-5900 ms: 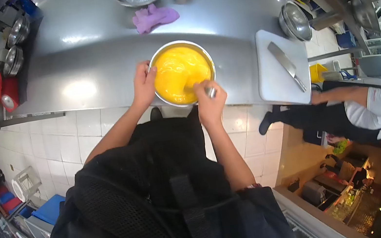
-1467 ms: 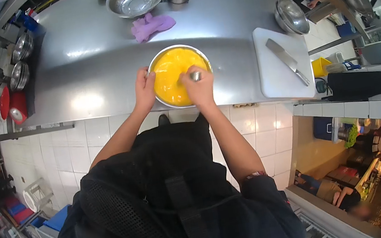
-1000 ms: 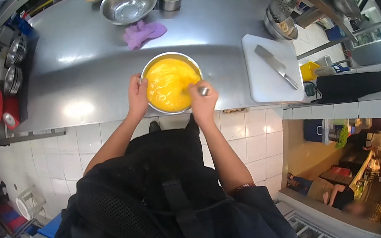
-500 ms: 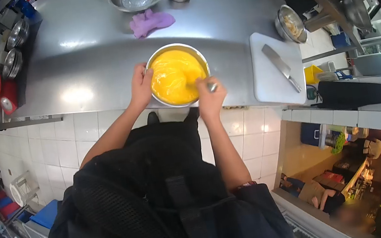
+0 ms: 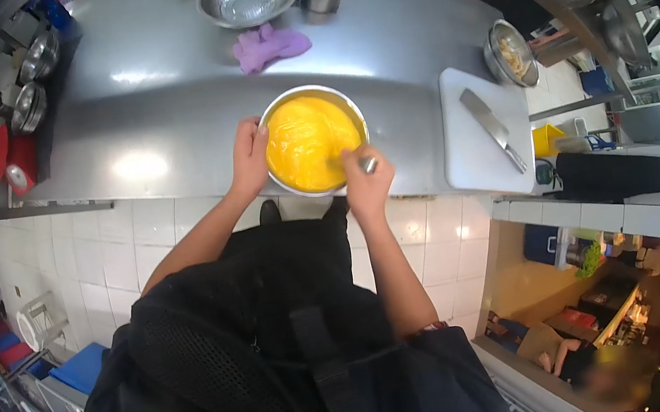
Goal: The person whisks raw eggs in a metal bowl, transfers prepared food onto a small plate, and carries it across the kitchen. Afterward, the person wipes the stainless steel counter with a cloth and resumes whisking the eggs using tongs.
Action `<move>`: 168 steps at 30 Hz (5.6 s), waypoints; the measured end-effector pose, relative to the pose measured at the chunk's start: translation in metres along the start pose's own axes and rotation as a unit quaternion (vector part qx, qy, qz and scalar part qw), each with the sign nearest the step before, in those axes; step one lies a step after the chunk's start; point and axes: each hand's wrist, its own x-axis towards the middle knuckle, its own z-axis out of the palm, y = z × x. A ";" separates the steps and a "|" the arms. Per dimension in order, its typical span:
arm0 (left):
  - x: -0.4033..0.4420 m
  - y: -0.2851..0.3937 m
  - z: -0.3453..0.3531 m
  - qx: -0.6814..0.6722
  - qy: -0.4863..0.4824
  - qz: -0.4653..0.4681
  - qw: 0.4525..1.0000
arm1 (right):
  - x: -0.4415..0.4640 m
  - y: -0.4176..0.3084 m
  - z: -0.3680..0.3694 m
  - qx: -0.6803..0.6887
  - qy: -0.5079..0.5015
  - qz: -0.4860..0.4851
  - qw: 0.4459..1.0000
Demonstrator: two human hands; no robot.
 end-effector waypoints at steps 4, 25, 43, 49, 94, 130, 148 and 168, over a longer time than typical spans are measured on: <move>0.001 -0.007 -0.001 0.041 0.009 0.064 0.997 | -0.004 -0.039 0.000 0.281 0.063 -0.026 0.957; 0.190 -0.027 -0.026 0.207 -0.101 0.105 0.967 | -0.020 -0.017 -0.002 0.022 0.075 0.026 0.997; 0.188 -0.033 -0.008 0.528 -0.118 0.223 0.811 | -0.015 0.003 -0.012 -0.085 0.053 -0.034 0.994; 0.176 0.145 -0.050 0.249 -0.114 0.506 0.818 | -0.001 0.003 -0.010 -0.126 0.073 -0.090 0.985; 0.086 0.289 0.054 0.242 -0.423 0.221 0.845 | 0.043 -0.021 -0.179 0.843 0.123 0.057 0.520; -0.083 0.079 0.229 0.131 -0.117 -0.062 0.982 | 0.500 0.166 -0.378 0.321 0.188 0.224 0.901; 0.083 0.011 0.298 0.179 0.058 -0.046 0.981 | 0.296 0.070 -0.260 0.073 0.020 -0.031 0.997; 0.101 0.012 0.318 0.049 0.126 -0.156 0.978 | 0.264 0.032 -0.241 -0.219 -0.016 -0.404 0.888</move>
